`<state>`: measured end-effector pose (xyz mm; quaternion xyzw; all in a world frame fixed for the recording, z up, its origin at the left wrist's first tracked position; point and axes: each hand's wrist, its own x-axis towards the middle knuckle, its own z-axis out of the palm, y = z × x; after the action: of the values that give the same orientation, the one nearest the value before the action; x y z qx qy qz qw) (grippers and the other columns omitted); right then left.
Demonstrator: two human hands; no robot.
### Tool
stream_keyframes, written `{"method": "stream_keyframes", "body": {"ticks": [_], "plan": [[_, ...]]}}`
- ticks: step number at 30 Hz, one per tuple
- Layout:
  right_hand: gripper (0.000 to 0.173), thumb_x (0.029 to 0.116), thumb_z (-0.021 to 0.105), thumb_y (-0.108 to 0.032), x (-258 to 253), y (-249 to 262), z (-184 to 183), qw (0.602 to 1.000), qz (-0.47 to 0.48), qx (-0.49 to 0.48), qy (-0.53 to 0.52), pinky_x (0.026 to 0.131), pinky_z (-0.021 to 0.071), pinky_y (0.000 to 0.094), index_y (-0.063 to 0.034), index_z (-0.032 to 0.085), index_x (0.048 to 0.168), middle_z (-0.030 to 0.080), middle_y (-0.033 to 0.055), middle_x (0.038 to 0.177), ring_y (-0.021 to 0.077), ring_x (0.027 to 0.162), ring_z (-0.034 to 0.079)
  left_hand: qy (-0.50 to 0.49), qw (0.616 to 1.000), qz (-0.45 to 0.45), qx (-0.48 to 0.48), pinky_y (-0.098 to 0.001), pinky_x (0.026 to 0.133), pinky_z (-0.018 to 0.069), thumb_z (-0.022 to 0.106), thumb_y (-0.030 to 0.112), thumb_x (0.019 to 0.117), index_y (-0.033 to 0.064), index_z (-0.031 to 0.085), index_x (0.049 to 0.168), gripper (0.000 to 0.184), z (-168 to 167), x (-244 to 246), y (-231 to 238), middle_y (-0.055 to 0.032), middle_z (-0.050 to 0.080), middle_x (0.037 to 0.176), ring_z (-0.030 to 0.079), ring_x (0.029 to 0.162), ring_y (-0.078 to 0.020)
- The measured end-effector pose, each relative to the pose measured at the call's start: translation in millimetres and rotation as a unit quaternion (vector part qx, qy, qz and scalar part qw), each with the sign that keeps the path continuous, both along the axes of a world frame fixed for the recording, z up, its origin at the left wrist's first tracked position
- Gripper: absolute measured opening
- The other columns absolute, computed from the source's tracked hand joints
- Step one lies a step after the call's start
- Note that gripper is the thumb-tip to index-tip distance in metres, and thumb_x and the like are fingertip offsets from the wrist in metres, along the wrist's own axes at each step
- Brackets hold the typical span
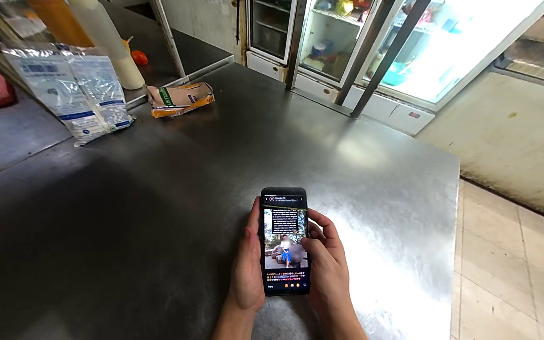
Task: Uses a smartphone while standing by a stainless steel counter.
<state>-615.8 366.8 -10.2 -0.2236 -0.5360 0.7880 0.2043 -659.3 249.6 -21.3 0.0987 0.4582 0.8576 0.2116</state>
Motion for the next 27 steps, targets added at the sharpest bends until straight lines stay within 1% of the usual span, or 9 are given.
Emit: {"method": "stream_keyframes", "body": {"ticks": [11,14,15,17,19,20,22,24,27], "plan": [[0.046,0.0857,0.049,-0.003,0.4,0.2,-0.5,1.000,0.000,0.007,-0.002,0.071,0.0596,0.0333,-0.0059,0.059,0.131,0.070,0.0144,0.100,0.0194,0.083,0.070,-0.004,1.000,-0.002,0.000,-0.0440,0.112,0.0437,0.037,0.074,0.0938,0.0252,0.015,0.164,0.089,0.0,-0.2,0.1,-0.0080,0.042,0.157,0.046,0.141,-0.0229],[0.046,0.0866,0.048,-0.004,0.8,0.7,-1.2,1.000,0.002,0.002,0.000,0.073,0.0595,0.0341,-0.0060,0.059,0.131,0.069,0.0145,0.102,0.0200,0.085,0.070,-0.007,1.000,-0.006,0.013,-0.0450,0.111,0.0446,0.038,0.074,0.0941,0.0257,0.014,0.164,0.088,-0.1,0.0,0.2,-0.0082,0.043,0.156,0.047,0.140,-0.0235],[0.046,0.0866,0.048,-0.004,0.7,0.7,-1.1,1.000,0.002,0.002,-0.001,0.072,0.0591,0.0332,-0.0061,0.059,0.131,0.069,0.0139,0.101,0.0194,0.084,0.069,-0.006,1.000,-0.006,0.013,-0.0446,0.112,0.0440,0.038,0.074,0.0941,0.0255,0.014,0.164,0.089,-0.3,0.2,0.1,-0.0077,0.042,0.157,0.047,0.140,-0.0230],[0.046,0.0860,0.048,-0.004,-0.2,-0.2,-0.8,1.000,-0.005,0.002,-0.002,0.065,0.0566,0.0296,-0.0054,0.059,0.130,0.069,0.0133,0.098,0.0170,0.078,0.068,0.001,1.000,0.001,-0.002,-0.0426,0.115,0.0405,0.037,0.076,0.0929,0.0251,0.014,0.164,0.091,-0.7,0.2,-0.3,-0.0050,0.039,0.160,0.041,0.144,-0.0206],[0.046,0.0867,0.048,-0.004,-0.1,0.0,0.0,1.000,-0.001,0.001,0.002,0.068,0.0580,0.0296,-0.0048,0.058,0.132,0.069,0.0134,0.101,0.0166,0.081,0.069,0.011,1.000,0.016,-0.023,-0.0409,0.116,0.0385,0.035,0.078,0.0926,0.0232,0.017,0.164,0.091,-0.2,0.6,0.1,-0.0038,0.037,0.161,0.039,0.146,-0.0187],[0.046,0.0862,0.048,-0.004,-0.1,-0.2,0.2,1.000,-0.002,0.007,0.002,0.069,0.0574,0.0291,-0.0050,0.058,0.131,0.069,0.0125,0.101,0.0159,0.083,0.069,0.017,0.999,0.020,-0.032,-0.0404,0.118,0.0362,0.034,0.078,0.0925,0.0226,0.018,0.164,0.092,-0.5,0.4,0.2,-0.0027,0.036,0.162,0.037,0.147,-0.0176],[0.046,0.0853,0.048,-0.004,-0.3,0.2,-0.5,1.000,-0.005,0.015,0.001,0.072,0.0563,0.0288,-0.0055,0.059,0.130,0.069,0.0109,0.100,0.0150,0.084,0.068,0.021,0.999,0.023,-0.039,-0.0398,0.119,0.0348,0.034,0.078,0.0927,0.0222,0.019,0.164,0.092,-0.4,0.4,0.5,-0.0018,0.035,0.162,0.035,0.148,-0.0164],[0.046,0.0848,0.048,-0.004,-0.4,0.4,-1.1,1.000,-0.007,0.015,0.000,0.074,0.0565,0.0293,-0.0059,0.060,0.129,0.069,0.0106,0.100,0.0155,0.086,0.068,0.020,0.999,0.021,-0.036,-0.0398,0.118,0.0355,0.034,0.078,0.0924,0.0222,0.019,0.164,0.092,-0.4,0.5,0.5,-0.0021,0.036,0.162,0.035,0.147,-0.0165],[0.046,0.0845,0.049,-0.004,-0.6,0.3,-1.4,1.000,-0.007,0.013,-0.001,0.074,0.0565,0.0300,-0.0058,0.060,0.129,0.068,0.0109,0.101,0.0158,0.086,0.067,0.016,0.999,0.020,-0.032,-0.0398,0.118,0.0356,0.035,0.079,0.0919,0.0226,0.018,0.164,0.093,-0.2,0.7,0.5,-0.0023,0.035,0.162,0.036,0.147,-0.0166]]}}
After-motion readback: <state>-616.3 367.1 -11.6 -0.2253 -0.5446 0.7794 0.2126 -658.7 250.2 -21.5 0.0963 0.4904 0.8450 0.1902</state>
